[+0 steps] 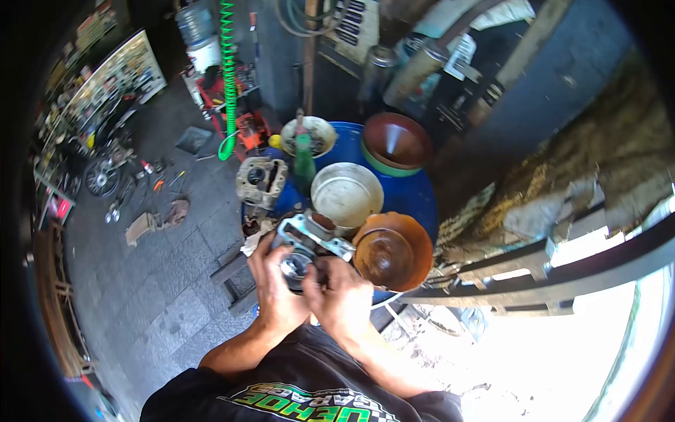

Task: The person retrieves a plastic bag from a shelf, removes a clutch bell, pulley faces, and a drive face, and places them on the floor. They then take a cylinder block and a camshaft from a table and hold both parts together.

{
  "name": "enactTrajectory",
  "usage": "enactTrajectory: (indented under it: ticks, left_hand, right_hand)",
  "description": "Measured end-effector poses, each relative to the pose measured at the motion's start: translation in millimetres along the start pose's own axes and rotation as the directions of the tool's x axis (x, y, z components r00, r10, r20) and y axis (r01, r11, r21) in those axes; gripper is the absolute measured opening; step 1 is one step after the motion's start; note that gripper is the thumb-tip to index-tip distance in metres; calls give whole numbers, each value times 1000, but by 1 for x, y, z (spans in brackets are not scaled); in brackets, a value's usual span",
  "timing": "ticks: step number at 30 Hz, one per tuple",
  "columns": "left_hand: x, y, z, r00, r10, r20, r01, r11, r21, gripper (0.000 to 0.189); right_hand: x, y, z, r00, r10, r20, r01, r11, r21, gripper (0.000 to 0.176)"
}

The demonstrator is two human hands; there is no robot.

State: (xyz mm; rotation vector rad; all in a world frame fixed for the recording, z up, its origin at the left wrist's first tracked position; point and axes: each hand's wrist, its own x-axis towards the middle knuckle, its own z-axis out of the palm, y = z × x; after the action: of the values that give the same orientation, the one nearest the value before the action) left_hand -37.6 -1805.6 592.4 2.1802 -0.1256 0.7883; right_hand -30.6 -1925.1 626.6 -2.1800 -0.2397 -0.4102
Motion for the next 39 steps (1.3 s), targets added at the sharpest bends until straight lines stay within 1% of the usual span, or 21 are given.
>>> enactTrajectory:
  ticks: [4, 6, 7, 8, 10, 11, 15, 17, 18, 20, 23, 24, 25, 26, 27, 30, 31, 32, 33, 35, 39]
  left_hand:
    - [-5, -12, 1, 999, -30, -13, 30, 999, -18, 70]
    - [-2, -13, -4, 995, -102, -1, 102, 989, -103, 73]
    - [-2, -15, -8, 985, -175, 13, 174, 967, -184, 77]
    - [-5, -25, -10, 960, -279, 32, 277, 926, -256, 85]
    - [-4, -35, -21, 915, -399, 61, 387, 825, -411, 86]
    - [1, -38, -25, 912, -406, 58, 370, 754, -542, 86]
    - [18, -39, -50, 889, -457, 17, 376, 709, -597, 81]
    - [18, -45, -56, 883, -470, -5, 380, 720, -581, 82]
    - [18, -49, -58, 875, -482, -31, 380, 727, -571, 82]
    - [14, -56, -59, 879, -476, -40, 370, 732, -573, 82]
    - [10, -57, -67, 856, -513, -63, 414, 753, -512, 84]
    - [7, -58, -68, 821, -565, -83, 464, 745, -480, 86]
    - [11, -52, -69, 810, -584, -52, 469, 699, -540, 87]
    - [5, -62, -65, 827, -558, -71, 438, 719, -540, 86]
    - [4, -65, -63, 860, -506, -71, 397, 749, -530, 83]
    - [2, -71, -59, 906, -422, -42, 331, 765, -552, 81]
    - [11, -55, -69, 909, -409, -83, 377, 890, -257, 82]
    - [14, -41, -79, 910, -393, -131, 404, 912, 73, 86]
    - [19, -41, -82, 913, -384, -138, 394, 918, 51, 86]
    - [21, -43, -82, 800, -599, -11, 594, 795, -124, 105]
    - [23, -50, -74, 773, -633, -39, 613, 761, -211, 109]
  right_hand:
    - [1, -1, 2, 999, -1, 49, 0, 1000, 11, 17]
    - [2, 1, -6, 994, -83, 74, 72, 988, 133, 19]
    - [-1, 3, -17, 993, 58, 100, -72, 988, 135, 15]
    - [-3, 15, -28, 998, 44, 50, -48, 996, 72, 13]
    - [-18, 58, -44, 977, 213, 24, -214, 976, 41, 13]
    - [-27, 84, -45, 962, 266, -59, -261, 961, 87, 13]
    - [-53, 122, -63, 900, 436, -4, -434, 896, -95, 22]
    - [-65, 135, -61, 768, 626, 132, -637, 768, 66, 36]
    - [-73, 139, -58, 767, 631, 119, -640, 765, 70, 36]
    - [-84, 144, -53, 543, 804, 242, -825, 457, 332, 47]
    - [-87, 143, -37, 459, 873, 162, -840, 368, 397, 48]
    - [-93, 150, -31, 478, 866, 147, -836, 397, 378, 53]
    - [-124, 195, -12, 902, 427, -64, -431, 891, -143, 60]
    - [-131, 206, -5, 758, 651, -39, -639, 729, -244, 67]
    - [-104, 159, -16, 532, 846, 40, -846, 529, 63, 70]
    - [-93, 141, -20, 473, 873, 120, -864, 433, 257, 72]
    - [-92, 146, -21, 449, 887, 108, -863, 399, 310, 71]
    - [-89, 149, -22, 423, 899, 109, -862, 362, 355, 71]
    - [-79, 132, -28, 417, 906, 67, -868, 376, 325, 72]
    - [-77, 138, -25, 405, 914, 25, -863, 373, 340, 72]
    - [-75, 147, -22, 386, 921, -55, -849, 378, 368, 66]
